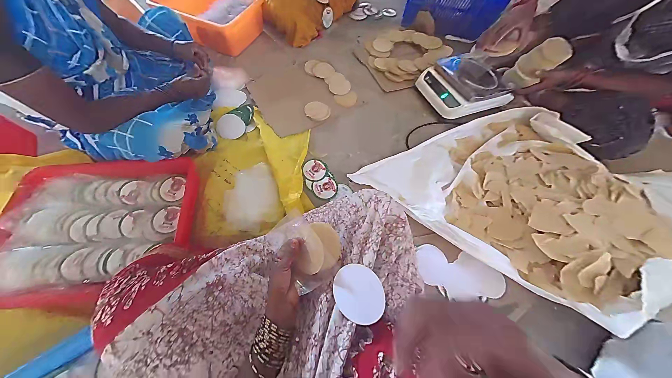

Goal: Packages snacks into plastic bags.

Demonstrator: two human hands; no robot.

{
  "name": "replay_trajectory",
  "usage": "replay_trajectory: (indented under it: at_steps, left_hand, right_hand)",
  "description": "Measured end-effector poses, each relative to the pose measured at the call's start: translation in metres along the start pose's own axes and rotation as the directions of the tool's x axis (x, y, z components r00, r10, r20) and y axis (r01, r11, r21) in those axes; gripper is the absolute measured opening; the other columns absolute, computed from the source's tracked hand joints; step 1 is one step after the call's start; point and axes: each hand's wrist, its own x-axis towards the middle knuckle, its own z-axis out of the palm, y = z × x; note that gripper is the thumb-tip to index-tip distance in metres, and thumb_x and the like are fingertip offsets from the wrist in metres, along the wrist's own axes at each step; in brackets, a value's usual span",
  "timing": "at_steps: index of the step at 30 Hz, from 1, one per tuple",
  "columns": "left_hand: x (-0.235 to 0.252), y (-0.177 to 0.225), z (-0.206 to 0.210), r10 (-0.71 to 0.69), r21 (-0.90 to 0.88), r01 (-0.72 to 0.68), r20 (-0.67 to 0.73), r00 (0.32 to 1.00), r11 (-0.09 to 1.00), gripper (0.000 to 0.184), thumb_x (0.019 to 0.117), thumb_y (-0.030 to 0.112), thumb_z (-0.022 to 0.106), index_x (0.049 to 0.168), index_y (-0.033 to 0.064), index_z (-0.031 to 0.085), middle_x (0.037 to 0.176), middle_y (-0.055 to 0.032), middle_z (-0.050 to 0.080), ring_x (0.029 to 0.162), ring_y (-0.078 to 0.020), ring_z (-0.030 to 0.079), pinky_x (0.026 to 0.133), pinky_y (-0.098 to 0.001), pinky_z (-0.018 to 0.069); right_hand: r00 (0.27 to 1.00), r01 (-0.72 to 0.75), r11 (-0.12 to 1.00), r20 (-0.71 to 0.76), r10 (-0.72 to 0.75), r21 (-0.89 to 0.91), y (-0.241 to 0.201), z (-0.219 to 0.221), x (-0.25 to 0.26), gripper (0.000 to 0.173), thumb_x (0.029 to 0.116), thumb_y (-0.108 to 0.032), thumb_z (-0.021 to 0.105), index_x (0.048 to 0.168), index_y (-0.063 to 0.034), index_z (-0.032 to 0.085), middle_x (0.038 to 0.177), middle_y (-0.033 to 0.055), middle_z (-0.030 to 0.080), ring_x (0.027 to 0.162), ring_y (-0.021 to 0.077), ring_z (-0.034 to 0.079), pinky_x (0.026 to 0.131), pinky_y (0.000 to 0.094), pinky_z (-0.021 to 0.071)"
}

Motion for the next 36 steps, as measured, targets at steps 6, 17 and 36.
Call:
replay_trajectory:
  at_steps: [6, 17, 36]
  left_hand:
    - [0.005, -0.001, -0.004, -0.004, -0.037, 0.005, 0.029, 1.000, 0.999, 0.015, 0.1034, 0.007, 0.052, 0.105, 0.0010, 0.066, 0.089, -0.0093, 0.074, 0.082, -0.0176, 0.073, 0.076, -0.0361, 0.0627]
    - [-0.007, 0.007, 0.005, -0.045, -0.018, 0.045, 0.037, 0.998, 0.999, 0.018, 0.1045, 0.008, 0.051, 0.103, 0.0037, 0.068, 0.089, -0.0063, 0.074, 0.082, -0.0151, 0.073, 0.076, -0.0325, 0.0626]
    - [-0.003, -0.007, -0.014, -0.069, -0.218, 0.164, 0.386, 0.920, 0.962, 0.010, 0.0969, 0.011, 0.065, 0.101, 0.0068, 0.073, 0.099, -0.0109, 0.076, 0.090, -0.0195, 0.074, 0.086, -0.0372, 0.0611]
  right_hand:
    - [0.722, -0.686, 0.582, -0.309, 0.619, -0.436, 0.102, 0.006, 0.004, 0.074, 0.0784, -0.051, 0.080, 0.135, -0.0074, 0.060, 0.106, 0.0119, 0.072, 0.096, 0.0295, 0.070, 0.084, 0.0546, 0.0561]
    - [0.737, -0.261, 0.711, -0.611, -0.290, -0.653, 0.099, -0.017, 0.016, 0.023, 0.0953, -0.028, 0.066, 0.090, -0.0093, 0.079, 0.089, -0.0014, 0.075, 0.089, 0.0007, 0.065, 0.086, 0.0184, 0.0508]
    - [0.902, 0.071, 0.743, -0.275, -0.333, -0.665, 0.136, 0.002, 0.049, 0.050, 0.1076, -0.048, 0.034, 0.130, -0.0193, 0.067, 0.140, 0.0048, 0.063, 0.135, 0.0199, 0.052, 0.112, 0.0402, 0.0416]
